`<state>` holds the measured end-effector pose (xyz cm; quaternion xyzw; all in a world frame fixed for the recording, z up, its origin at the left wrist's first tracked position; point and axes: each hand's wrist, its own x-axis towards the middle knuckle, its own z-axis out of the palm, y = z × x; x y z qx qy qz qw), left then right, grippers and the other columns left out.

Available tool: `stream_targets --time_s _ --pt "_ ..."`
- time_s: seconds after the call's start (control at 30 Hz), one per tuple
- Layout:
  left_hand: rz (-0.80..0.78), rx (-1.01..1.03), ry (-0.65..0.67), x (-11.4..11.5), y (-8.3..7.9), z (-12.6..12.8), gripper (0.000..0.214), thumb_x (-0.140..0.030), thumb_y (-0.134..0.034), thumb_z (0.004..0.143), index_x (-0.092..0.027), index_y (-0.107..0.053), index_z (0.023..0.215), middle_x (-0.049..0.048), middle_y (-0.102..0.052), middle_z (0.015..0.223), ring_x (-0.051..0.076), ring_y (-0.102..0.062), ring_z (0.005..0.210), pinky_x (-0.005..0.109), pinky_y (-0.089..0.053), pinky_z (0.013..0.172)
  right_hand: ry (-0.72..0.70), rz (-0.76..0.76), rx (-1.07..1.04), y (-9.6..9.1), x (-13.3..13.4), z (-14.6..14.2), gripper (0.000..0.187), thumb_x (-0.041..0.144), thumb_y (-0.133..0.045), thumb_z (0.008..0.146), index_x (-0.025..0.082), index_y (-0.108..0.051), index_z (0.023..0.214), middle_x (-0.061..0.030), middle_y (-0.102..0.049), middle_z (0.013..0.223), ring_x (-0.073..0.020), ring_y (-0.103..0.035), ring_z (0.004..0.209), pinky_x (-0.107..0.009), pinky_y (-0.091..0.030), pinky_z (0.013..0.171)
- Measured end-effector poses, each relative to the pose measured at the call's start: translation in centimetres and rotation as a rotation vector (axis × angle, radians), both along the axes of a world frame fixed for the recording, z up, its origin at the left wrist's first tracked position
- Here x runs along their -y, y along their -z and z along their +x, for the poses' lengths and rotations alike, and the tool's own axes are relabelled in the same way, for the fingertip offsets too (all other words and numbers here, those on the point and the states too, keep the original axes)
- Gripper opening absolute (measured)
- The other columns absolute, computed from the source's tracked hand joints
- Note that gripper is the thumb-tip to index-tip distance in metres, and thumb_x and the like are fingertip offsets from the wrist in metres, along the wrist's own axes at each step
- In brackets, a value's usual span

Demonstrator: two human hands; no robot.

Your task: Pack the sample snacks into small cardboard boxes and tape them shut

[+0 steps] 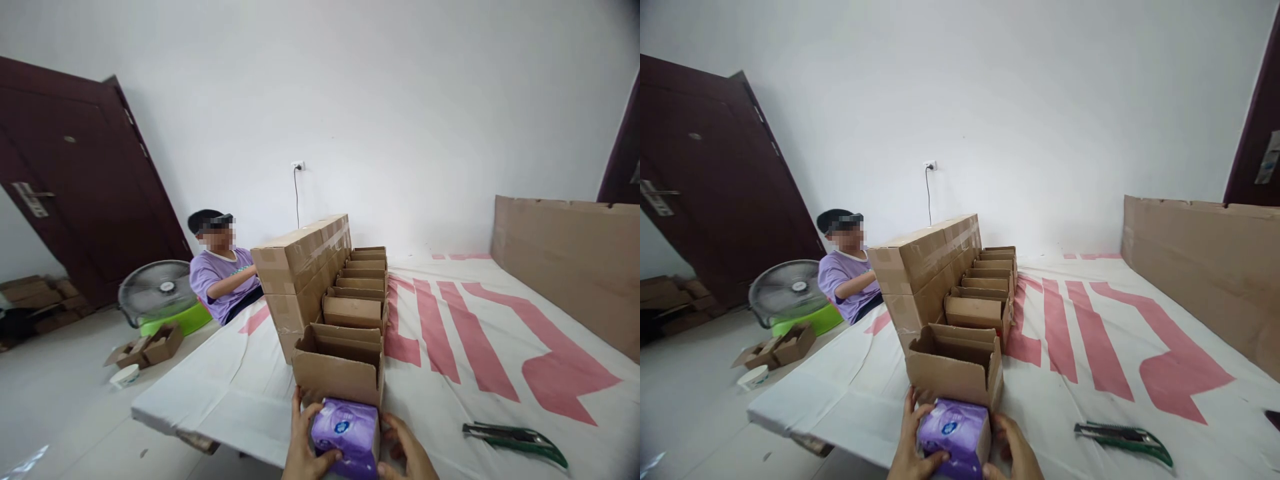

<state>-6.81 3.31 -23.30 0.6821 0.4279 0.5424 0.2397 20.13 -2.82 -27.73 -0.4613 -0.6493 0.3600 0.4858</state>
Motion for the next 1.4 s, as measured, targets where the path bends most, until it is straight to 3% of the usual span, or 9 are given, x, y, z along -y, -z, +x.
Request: stream_targets --time_s 0.1,0.27,0.5,0.83,1.0,1.07,1.2,1.33,1.4 --pt "-0.021 -0.008 -0.005 -0.2 -0.6 0.6 0.071 -0.053 -0.085 0.053 -0.022 -0.062 0.113 0.0139 -0.009 0.165 0.047 -0.018 0.148 0.063 -0.026 0.117 -0.030 0.002 0.013 -0.7 0.0 -0.1 0.088 0.065 -0.063 0.075 0.024 -0.039 0.150 -0.0184 -0.052 0.142 -0.0374 -0.061 0.112 -0.043 -0.053 0.082" --pt "-0.058 -0.003 0.008 -0.8 -0.9 1.5 0.072 -0.054 -0.083 0.056 -0.020 -0.059 0.115 0.0187 -0.013 0.163 0.047 -0.020 0.147 0.063 -0.025 0.117 -0.047 -0.032 0.068 -1.4 0.2 -0.2 0.096 0.061 -0.066 0.073 0.027 -0.029 0.154 -0.0160 -0.041 0.153 -0.0395 -0.058 0.119 -0.044 -0.054 0.082" --pt "-0.084 -0.030 0.040 -2.0 0.1 1.8 0.071 -0.047 -0.082 0.060 -0.019 -0.055 0.120 0.0194 -0.008 0.164 0.045 -0.016 0.149 0.063 -0.023 0.117 -0.054 -0.013 0.098 -0.8 -0.2 0.0 0.093 0.056 -0.064 0.077 0.026 -0.023 0.155 -0.0149 -0.028 0.160 -0.0402 -0.054 0.127 -0.042 -0.056 0.080" --pt "-0.107 0.029 0.063 -2.1 -0.4 2.9 0.066 -0.047 -0.079 0.066 -0.019 -0.053 0.120 0.0188 -0.002 0.165 0.043 -0.007 0.151 0.063 -0.014 0.120 -0.050 -0.026 0.145 -1.1 0.0 -0.1 0.089 0.046 -0.060 0.079 0.019 -0.023 0.156 -0.0157 -0.023 0.161 -0.0374 -0.045 0.136 -0.037 -0.055 0.080" --pt "-0.076 0.063 0.031 -2.0 0.0 3.0 0.071 -0.053 -0.080 0.062 -0.018 -0.055 0.120 0.0206 -0.011 0.163 0.046 -0.017 0.148 0.065 -0.022 0.116 -0.022 -0.032 0.140 -1.9 0.1 -0.3 0.086 0.043 -0.058 0.079 0.014 -0.029 0.154 -0.0195 -0.027 0.159 -0.0363 -0.045 0.135 -0.038 -0.055 0.082" --pt "-0.060 0.052 0.011 -1.7 0.1 2.9 0.073 -0.056 -0.078 0.063 -0.018 -0.056 0.121 0.0208 -0.021 0.159 0.046 -0.024 0.146 0.064 -0.025 0.115 -0.010 -0.027 0.121 -1.8 0.2 -0.5 0.084 0.044 -0.059 0.078 0.013 -0.034 0.152 -0.0218 -0.030 0.158 -0.0367 -0.049 0.131 -0.039 -0.055 0.081" --pt "-0.057 0.029 0.012 -1.3 0.3 2.8 0.084 -0.059 -0.077 0.063 -0.018 -0.050 0.132 0.0194 -0.049 0.140 0.042 -0.045 0.134 0.060 -0.036 0.111 0.052 -0.080 -0.038 -2.0 0.3 -0.7 0.073 0.052 -0.062 0.075 0.017 -0.050 0.138 -0.0205 -0.057 0.135 -0.0344 -0.062 0.112 -0.041 -0.053 0.081" --pt "-0.137 0.104 0.082 -1.5 0.6 3.0 0.105 -0.066 -0.080 0.054 -0.016 -0.042 0.138 0.0195 -0.054 0.137 0.041 -0.053 0.127 0.053 -0.044 0.106 0.208 -0.285 -0.307 -4.9 -1.2 0.9 0.063 0.066 -0.066 0.066 0.020 -0.063 0.109 -0.0150 -0.069 0.107 -0.0306 -0.067 0.088 -0.039 -0.053 0.066" --pt "-0.199 0.154 0.131 -1.7 0.6 3.2 0.109 -0.069 -0.081 0.049 -0.015 -0.044 0.136 0.0191 -0.059 0.130 0.040 -0.059 0.120 0.052 -0.047 0.102 0.324 -0.286 -0.357 -6.8 -2.9 2.4 0.062 0.068 -0.068 0.061 0.021 -0.063 0.101 -0.0123 -0.069 0.102 -0.0285 -0.066 0.085 -0.037 -0.053 0.064"
